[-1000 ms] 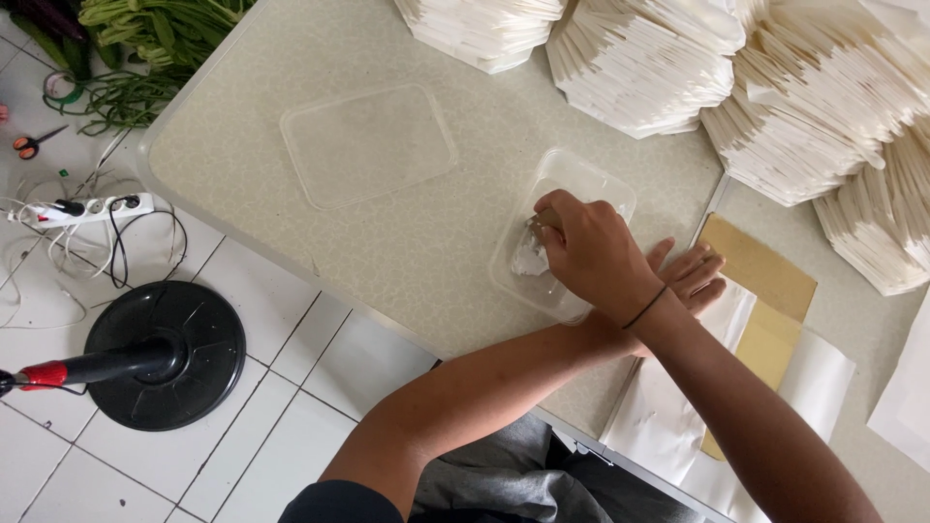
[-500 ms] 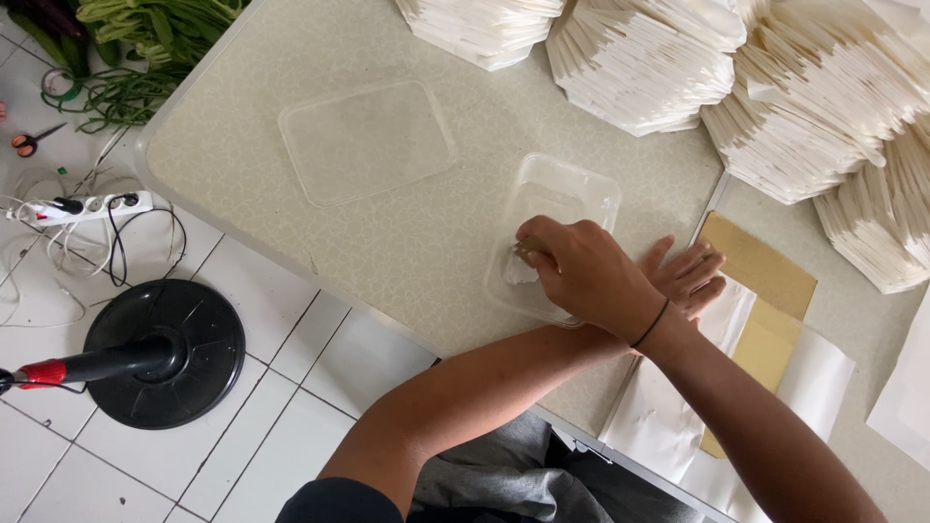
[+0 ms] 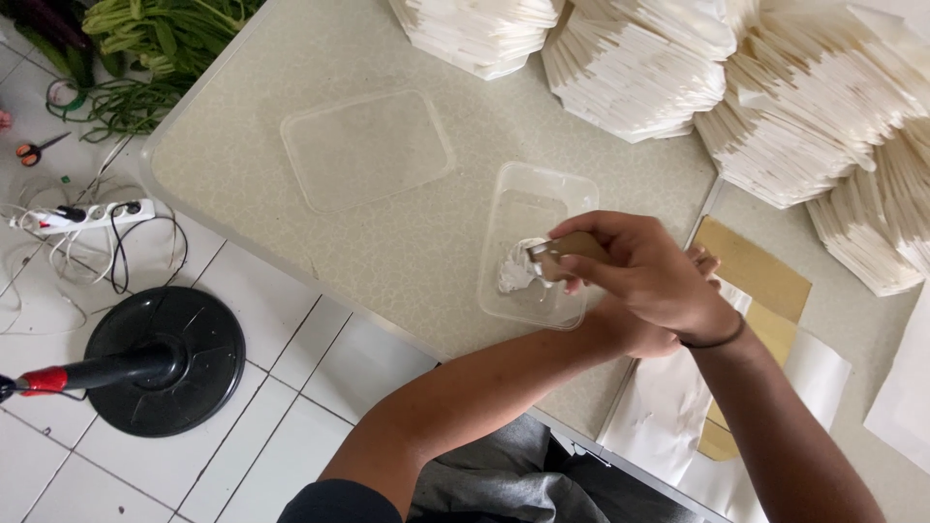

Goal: Applying glue and folding paper to assemble a paper bag on a work table.

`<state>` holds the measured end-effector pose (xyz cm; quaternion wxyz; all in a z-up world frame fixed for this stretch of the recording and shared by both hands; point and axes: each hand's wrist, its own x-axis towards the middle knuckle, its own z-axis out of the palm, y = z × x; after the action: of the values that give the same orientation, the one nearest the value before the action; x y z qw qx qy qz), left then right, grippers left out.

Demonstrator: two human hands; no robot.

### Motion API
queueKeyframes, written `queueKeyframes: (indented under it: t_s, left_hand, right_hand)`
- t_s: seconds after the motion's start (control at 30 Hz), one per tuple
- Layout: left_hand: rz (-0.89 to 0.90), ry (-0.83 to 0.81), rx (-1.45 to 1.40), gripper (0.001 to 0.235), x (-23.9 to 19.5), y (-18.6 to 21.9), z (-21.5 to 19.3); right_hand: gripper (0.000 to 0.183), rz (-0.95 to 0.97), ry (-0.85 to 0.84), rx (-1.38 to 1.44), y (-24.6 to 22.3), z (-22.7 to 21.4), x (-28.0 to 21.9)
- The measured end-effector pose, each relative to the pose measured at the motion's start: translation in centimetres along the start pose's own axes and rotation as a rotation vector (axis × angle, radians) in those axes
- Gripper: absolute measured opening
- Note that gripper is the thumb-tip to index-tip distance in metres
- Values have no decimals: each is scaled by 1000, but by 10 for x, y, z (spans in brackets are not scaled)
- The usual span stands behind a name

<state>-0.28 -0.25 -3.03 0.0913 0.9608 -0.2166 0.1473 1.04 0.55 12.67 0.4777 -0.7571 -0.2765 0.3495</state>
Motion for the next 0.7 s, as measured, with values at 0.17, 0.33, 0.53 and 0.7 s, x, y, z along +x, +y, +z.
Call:
queueKeyframes:
  t_s: [0.17, 0.33, 0.53, 0.7]
  left_hand:
    - [24, 35, -23, 59, 1, -16, 15]
    - [99, 53, -104, 75, 12, -8, 31]
    - [111, -118, -289, 57, 12, -4, -23]
    - [119, -161, -216, 63, 11, -4, -28]
  right_hand:
    - [32, -70, 95, 301, 28, -21, -38]
    - [36, -141, 244, 482, 52, -33, -103]
    - [26, -33, 575, 380, 99, -25, -199]
    - [21, -265, 513, 335, 134, -15, -248]
